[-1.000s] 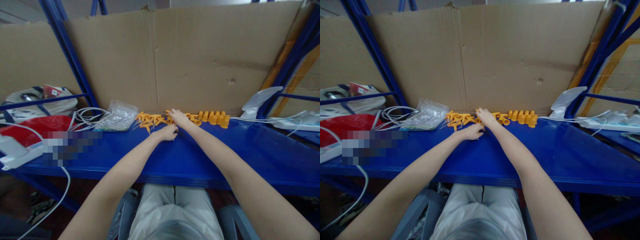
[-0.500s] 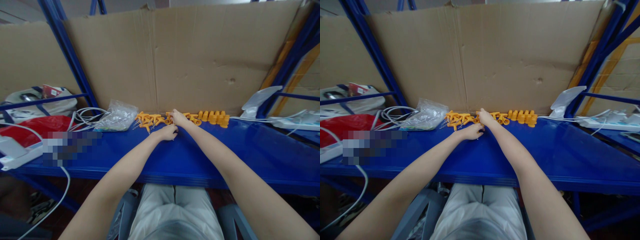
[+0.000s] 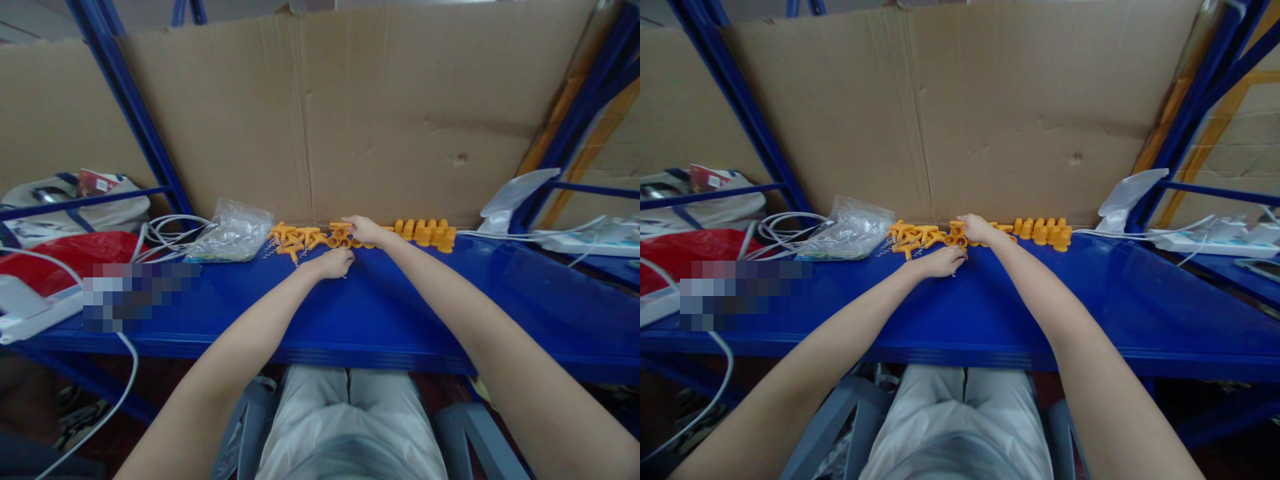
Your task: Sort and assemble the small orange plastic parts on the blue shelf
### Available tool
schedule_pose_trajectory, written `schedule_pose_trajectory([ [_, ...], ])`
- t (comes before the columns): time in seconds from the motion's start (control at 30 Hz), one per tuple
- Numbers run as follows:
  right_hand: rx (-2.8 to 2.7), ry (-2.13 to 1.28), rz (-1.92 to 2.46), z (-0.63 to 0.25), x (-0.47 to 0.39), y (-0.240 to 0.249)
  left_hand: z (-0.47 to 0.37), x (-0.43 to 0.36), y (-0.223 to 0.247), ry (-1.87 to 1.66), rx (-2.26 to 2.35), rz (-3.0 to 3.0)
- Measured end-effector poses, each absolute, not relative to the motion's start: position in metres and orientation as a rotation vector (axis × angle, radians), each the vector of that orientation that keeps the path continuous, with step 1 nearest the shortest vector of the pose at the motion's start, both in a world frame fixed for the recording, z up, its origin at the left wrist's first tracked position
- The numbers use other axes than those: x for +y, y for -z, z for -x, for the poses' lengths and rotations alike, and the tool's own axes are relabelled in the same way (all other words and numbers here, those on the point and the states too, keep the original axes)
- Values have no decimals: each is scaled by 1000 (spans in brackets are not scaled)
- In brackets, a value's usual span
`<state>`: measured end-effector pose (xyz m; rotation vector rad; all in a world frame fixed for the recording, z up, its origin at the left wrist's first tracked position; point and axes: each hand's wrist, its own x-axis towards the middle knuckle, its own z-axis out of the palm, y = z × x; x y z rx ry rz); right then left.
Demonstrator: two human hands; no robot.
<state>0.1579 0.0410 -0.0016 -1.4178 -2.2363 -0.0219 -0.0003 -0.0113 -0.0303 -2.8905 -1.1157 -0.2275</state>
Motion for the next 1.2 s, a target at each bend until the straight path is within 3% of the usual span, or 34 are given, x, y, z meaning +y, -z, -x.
schedule_pose_trajectory([
  [0.27, -2000, 141, 1424, -259, 18, -10, 2, -6, 31, 197, -1128, 2915],
  [0.53, -1607, 308, 1749, -341, -12, 15, 4, -24, 20, 245, -1265, 2689],
  [0.83, -1771, 294, 2120, -330, -19, 23, 7, -31, 10, 63, -1365, 2627],
  [1.2, -1806, 285, 2107, -320, -21, 36, 12, -38, 2, -110, -1646, 2619],
])
